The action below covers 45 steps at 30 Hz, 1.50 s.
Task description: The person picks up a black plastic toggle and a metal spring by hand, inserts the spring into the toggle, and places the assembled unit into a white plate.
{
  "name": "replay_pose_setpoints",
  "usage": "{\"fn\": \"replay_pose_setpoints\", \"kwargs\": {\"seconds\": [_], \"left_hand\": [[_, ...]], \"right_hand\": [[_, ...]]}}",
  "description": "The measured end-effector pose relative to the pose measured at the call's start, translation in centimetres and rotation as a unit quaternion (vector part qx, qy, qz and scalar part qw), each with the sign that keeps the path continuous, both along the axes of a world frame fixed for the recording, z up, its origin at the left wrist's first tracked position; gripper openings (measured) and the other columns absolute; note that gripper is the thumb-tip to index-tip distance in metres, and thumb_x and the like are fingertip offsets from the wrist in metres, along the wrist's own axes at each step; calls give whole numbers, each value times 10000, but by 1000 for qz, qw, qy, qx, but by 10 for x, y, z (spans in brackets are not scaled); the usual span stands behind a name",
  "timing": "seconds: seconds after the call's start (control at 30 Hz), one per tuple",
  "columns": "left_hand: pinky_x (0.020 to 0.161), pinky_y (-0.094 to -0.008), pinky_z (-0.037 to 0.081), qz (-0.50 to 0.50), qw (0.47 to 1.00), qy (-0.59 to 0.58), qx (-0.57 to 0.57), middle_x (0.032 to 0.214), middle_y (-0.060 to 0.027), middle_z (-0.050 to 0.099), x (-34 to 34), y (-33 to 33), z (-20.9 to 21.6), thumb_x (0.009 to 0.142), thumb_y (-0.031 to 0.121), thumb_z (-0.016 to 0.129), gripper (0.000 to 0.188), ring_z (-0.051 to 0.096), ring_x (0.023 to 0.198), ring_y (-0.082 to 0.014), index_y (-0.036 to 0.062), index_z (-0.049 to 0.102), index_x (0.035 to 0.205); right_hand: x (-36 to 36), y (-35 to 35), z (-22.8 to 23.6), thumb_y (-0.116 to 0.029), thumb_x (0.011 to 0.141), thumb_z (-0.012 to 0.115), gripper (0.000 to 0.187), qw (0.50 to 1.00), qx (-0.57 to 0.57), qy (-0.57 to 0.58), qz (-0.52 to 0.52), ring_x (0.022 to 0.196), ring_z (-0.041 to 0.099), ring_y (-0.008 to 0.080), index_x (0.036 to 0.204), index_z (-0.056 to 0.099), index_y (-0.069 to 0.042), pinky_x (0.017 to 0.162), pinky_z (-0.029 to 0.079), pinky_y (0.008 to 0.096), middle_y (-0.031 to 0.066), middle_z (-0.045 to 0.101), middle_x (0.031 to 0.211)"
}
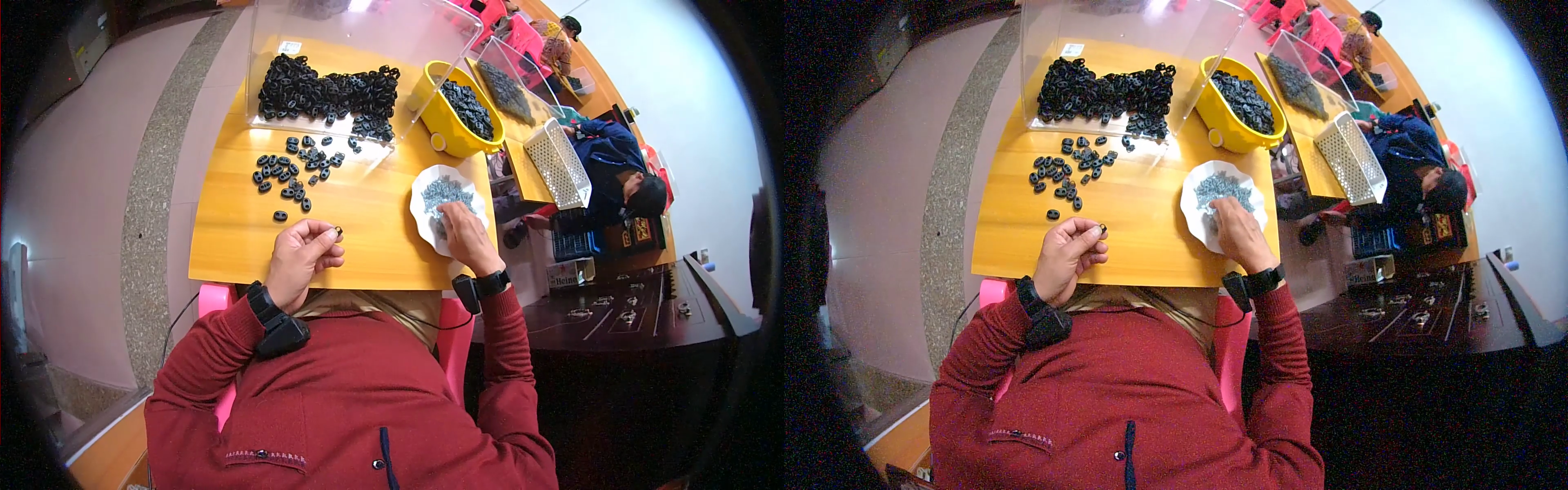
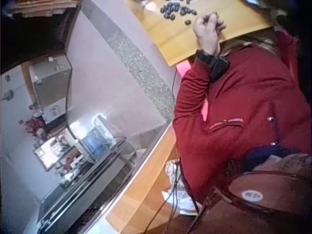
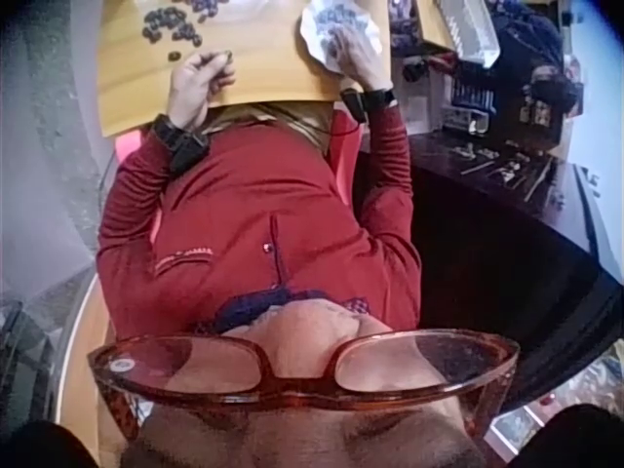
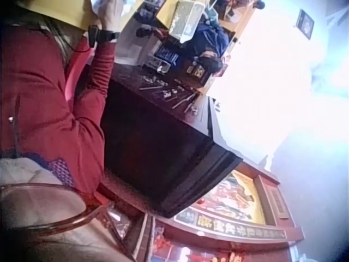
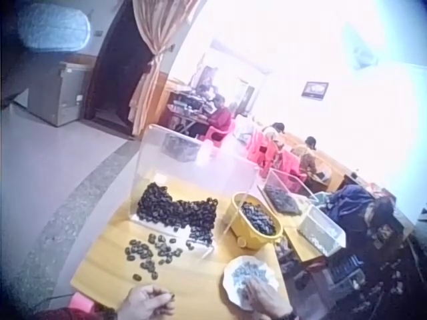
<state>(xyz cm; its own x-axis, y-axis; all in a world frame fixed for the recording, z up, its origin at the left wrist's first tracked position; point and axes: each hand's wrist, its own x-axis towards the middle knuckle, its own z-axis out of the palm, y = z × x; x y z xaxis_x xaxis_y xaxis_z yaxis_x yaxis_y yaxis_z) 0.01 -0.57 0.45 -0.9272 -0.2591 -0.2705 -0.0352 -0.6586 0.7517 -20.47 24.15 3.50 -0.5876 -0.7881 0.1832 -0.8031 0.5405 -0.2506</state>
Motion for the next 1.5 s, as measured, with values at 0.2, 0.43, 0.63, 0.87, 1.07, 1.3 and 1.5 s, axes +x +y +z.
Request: {"fn": "replay_pose_setpoints", "kwargs": {"seconds": [0.2,0.43,0.63,0.87,1.07,1.3,1.5], "left_hand": [[669,-243,539,-2,1000,1,-1,863,-39,606,0,0,0,922,105,583,107,605,728,-98,17,563,980],[694,-262,543,-7,1000,7,-3,877,-48,601,0,0,-2,929,80,548,128,607,753,-117,5,566,1032],[703,-273,550,-47,999,0,-9,877,-65,602,-6,4,-4,940,82,512,172,613,764,-129,-22,568,1066],[679,-237,544,-117,990,37,-65,864,-64,616,-38,22,10,941,185,566,243,621,749,-108,-37,585,1037],[664,-210,533,-152,986,43,-43,818,-34,607,-49,30,16,921,242,618,263,619,709,-94,-10,601,995],[665,-238,540,-132,988,62,-44,811,-32,609,-66,44,16,923,195,610,202,604,690,-97,-5,602,952],[658,-245,541,-116,989,58,-69,786,-28,608,-88,60,20,921,156,602,160,600,687,-98,-3,602,933]], "right_hand": [[0,3,-3,-26,891,515,139,999,-50,-6,-14,896,585,385,1028,537,-19,764,471,404,208,599,935],[1,-1,-1,4,900,520,98,980,-160,-106,-56,742,568,166,996,522,-18,674,465,290,99,551,802],[24,-14,7,-16,915,533,76,958,-227,-172,-19,643,439,72,978,496,-38,578,398,218,-9,479,761],[56,-39,22,-25,932,534,118,936,-238,-258,16,680,413,27,1012,457,-65,566,343,170,-27,467,812],[66,-51,22,-9,934,525,113,933,-232,-273,41,641,403,18,996,446,-60,533,334,172,-25,472,821],[62,-49,16,-23,941,519,98,923,-266,-276,18,581,396,17,978,439,-66,482,315,171,-20,481,798],[54,-39,21,-38,933,520,65,898,-294,-322,-58,653,469,69,979,474,-34,568,407,220,17,498,757]]}}
